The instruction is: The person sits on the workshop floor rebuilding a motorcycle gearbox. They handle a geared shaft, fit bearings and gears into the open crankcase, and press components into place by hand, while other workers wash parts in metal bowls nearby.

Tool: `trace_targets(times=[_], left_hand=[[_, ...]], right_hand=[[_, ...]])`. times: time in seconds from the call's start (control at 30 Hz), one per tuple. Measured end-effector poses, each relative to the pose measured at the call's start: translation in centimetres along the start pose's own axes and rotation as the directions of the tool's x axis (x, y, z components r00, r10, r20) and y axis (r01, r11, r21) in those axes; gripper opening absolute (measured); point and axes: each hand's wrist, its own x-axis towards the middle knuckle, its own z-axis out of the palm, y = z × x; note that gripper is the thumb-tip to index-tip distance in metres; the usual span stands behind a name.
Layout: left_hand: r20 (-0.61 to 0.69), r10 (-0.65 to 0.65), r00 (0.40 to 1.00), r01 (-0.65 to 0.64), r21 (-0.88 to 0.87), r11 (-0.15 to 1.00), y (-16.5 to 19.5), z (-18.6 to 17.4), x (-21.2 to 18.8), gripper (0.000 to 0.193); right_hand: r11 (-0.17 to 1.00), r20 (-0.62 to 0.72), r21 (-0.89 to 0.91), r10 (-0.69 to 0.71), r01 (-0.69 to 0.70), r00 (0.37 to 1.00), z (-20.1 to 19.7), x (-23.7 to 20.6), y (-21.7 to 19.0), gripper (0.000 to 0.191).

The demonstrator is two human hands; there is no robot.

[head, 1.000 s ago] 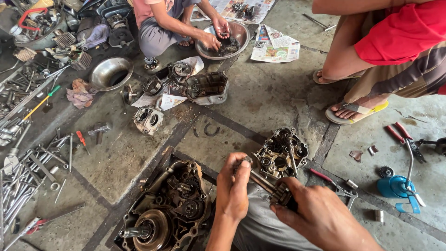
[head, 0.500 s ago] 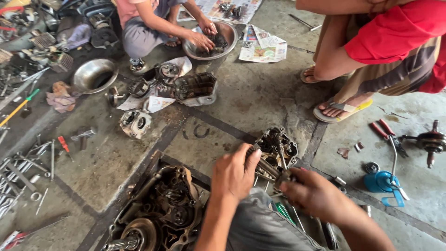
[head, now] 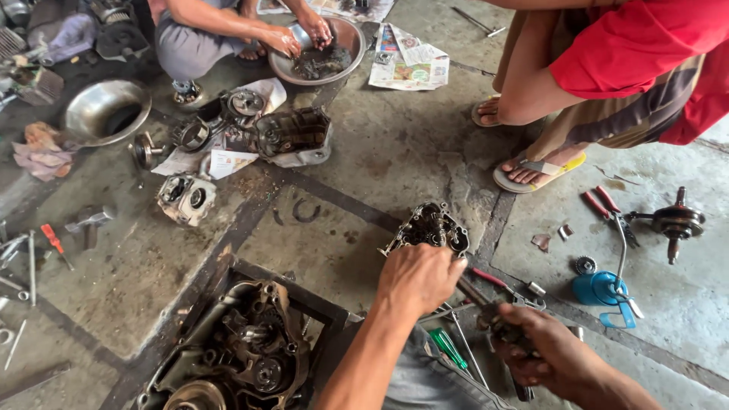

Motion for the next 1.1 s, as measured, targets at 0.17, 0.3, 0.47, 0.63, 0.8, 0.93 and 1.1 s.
trace_targets(times=[0.17, 0.3, 0.47, 0.63, 0.8, 0.93, 1.1], left_hand=[[0.091, -0.002, 0.996, -0.003, 0.059, 0.998, 0.6, 1.8, 1.6, 0.050], [0.149, 0.025, 0.989, -0.037, 0.082, 0.996, 0.1, 3.2, 2.0, 0.052], [0.181, 0.041, 0.983, -0.038, -0.018, 0.999, 0.3, 5.1, 2.2, 0.053], [0.039, 0.092, 0.995, -0.093, 0.018, 0.996, 0.4, 5.4, 2.9, 0.048], [0.093, 0.022, 0.995, -0.024, 0.016, 1.000, 0.3, 5.1, 3.0, 0.047], [-0.014, 0.056, 0.998, -0.054, 0.100, 0.993, -0.4, 4.5, 3.5, 0.040], [-0.188, -0.175, 0.966, 0.111, -0.311, 0.944, -6.4, 2.6, 3.3, 0.040]], right_hand=[[0.981, -0.111, -0.173, -0.103, 0.083, 0.989, -1.5, 0.6, 0.3, 0.038], [0.977, 0.063, 0.189, 0.087, -0.097, 0.994, -2.8, 1.1, 0.8, 0.040], [0.981, -0.134, -0.151, 0.099, -0.119, 0.986, -6.7, 1.0, -0.2, 0.037], [0.959, 0.123, -0.284, 0.012, 0.023, 0.992, -9.4, 2.6, -0.2, 0.034], [0.806, -0.211, -0.591, -0.190, 0.030, 0.959, -9.9, 4.0, -0.8, 0.035], [0.988, 0.246, -0.154, 0.014, 0.024, 0.969, -9.6, 2.8, -1.0, 0.035], [0.943, -0.096, -0.332, -0.013, -0.020, 0.995, -9.0, 2.4, 0.3, 0.033]])
